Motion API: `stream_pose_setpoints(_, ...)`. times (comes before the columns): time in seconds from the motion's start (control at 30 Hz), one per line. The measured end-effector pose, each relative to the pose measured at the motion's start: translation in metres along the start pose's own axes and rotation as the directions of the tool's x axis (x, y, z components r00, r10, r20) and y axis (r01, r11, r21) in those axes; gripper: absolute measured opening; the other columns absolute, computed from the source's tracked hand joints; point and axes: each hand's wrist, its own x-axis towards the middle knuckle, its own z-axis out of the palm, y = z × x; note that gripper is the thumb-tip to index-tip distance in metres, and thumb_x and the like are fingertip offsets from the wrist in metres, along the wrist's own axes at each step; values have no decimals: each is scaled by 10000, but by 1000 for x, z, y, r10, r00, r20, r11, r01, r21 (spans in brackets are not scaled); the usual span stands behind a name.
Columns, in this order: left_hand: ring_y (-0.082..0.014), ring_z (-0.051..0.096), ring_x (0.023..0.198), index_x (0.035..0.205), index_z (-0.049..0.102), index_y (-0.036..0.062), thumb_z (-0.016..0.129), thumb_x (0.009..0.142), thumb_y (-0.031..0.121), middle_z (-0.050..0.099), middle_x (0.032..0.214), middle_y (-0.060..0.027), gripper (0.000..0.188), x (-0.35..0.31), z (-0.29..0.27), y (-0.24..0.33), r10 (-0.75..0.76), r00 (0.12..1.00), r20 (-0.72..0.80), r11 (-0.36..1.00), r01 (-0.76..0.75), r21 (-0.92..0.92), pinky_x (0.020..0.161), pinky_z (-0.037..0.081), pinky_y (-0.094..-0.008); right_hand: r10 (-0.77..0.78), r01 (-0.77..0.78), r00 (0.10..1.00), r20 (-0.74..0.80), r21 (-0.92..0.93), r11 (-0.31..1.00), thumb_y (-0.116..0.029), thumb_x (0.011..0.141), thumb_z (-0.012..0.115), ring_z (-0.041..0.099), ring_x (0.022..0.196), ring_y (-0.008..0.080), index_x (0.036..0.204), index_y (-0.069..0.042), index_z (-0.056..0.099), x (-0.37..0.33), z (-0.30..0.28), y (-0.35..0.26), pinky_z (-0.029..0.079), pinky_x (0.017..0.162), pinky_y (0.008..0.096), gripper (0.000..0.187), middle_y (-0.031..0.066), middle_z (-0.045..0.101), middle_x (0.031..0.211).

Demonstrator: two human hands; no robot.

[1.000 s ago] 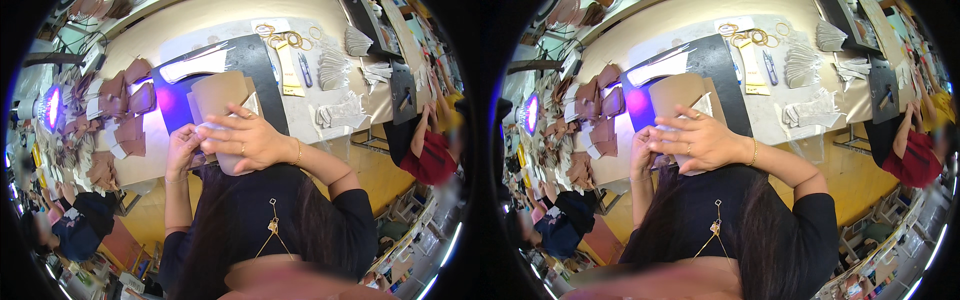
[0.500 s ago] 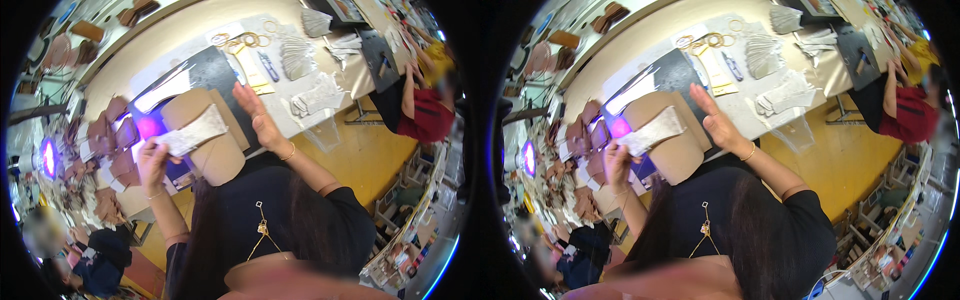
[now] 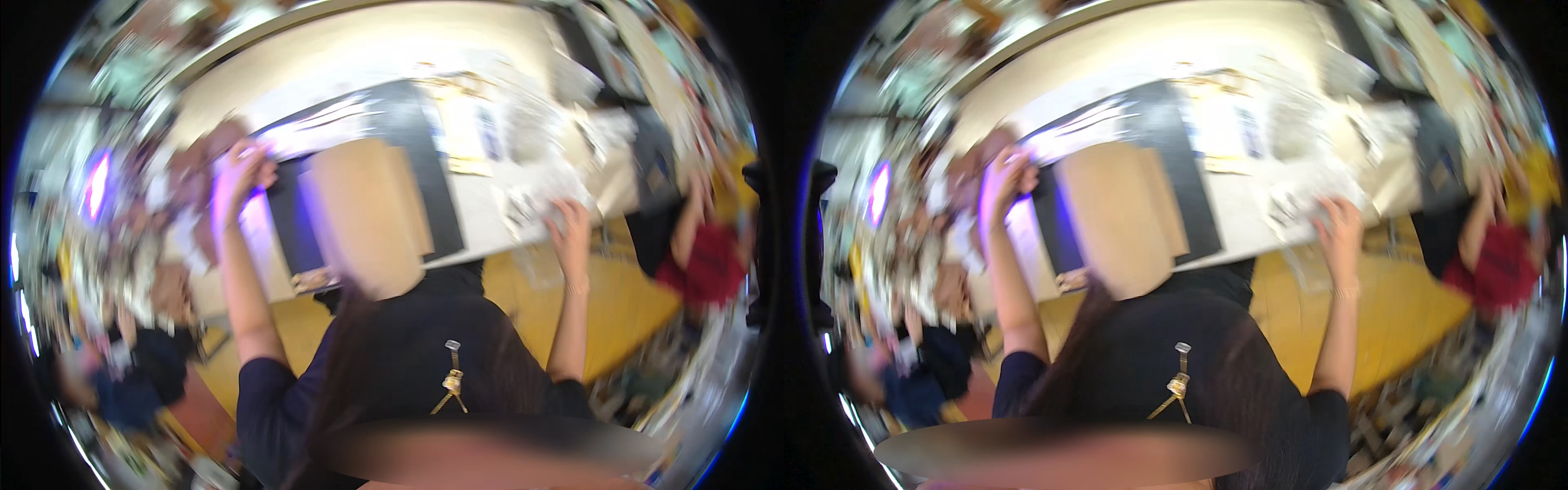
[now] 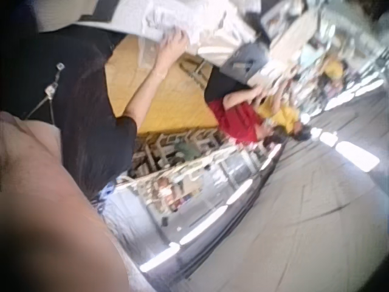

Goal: The person uses a pen-like tool to mark or score the edges of small fabric pieces on a black cutting mat. They then pick up a cardboard mask form and insert the fabric pieces into it, pressing them into place. The person repeats this process with additional fabric pieces.

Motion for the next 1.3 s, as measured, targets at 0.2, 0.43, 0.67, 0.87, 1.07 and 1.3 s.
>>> stream_pose_setpoints(0.2,-114,609,488,957,627,6,747,913,263,664,688,-68,286,-45,-51,-12,68,964,-258,998,-62,32,429,472,-242,-35,59,982,183,-129,990,-103,800,770,551,1024,331,1020,-63,643,19,-7,15,411,955,442,257,108,607,1027)
stream_pose_setpoints(0.43,-281,716,801,1080,702,-49,817,794,263,729,928,-214,439,-105,-154,-62,221,535,-816,775,412,480,751,556,-367,-3,70,851,524,-109,992,-99,884,688,589,952,344,993,-29,600,37,-39,10,408,944,485,157,147,635,966)
stream_pose_setpoints(0.67,-310,717,858,1103,687,-34,882,694,351,734,938,-194,594,-105,-148,-88,238,493,-837,715,495,494,794,545,-403,89,-118,800,593,10,993,-141,1028,527,604,1012,384,1145,16,534,56,-49,20,477,907,386,196,241,645,1048)
stream_pose_setpoints(0.87,-318,698,742,857,683,-13,841,719,246,703,758,-157,333,-101,-143,-80,195,512,-836,745,477,467,745,544,-420,140,-327,783,607,208,922,-172,1071,477,529,1035,211,1193,18,488,43,-32,71,425,958,315,227,130,557,1103)
stream_pose_setpoints(1.07,-317,699,718,808,666,6,751,718,202,707,748,-164,232,-104,-130,-65,176,583,-793,794,392,465,728,539,-406,119,-285,887,447,325,902,-177,1075,473,455,971,165,1167,28,482,24,-17,99,391,954,271,225,68,507,1036)
stream_pose_setpoints(1.3,-274,692,736,845,671,4,729,743,194,696,744,-145,223,-102,-125,-66,164,647,-744,738,420,528,740,529,-389,140,-282,897,419,297,912,-197,1077,470,437,938,148,1135,25,484,38,-29,70,389,906,252,230,53,472,978)
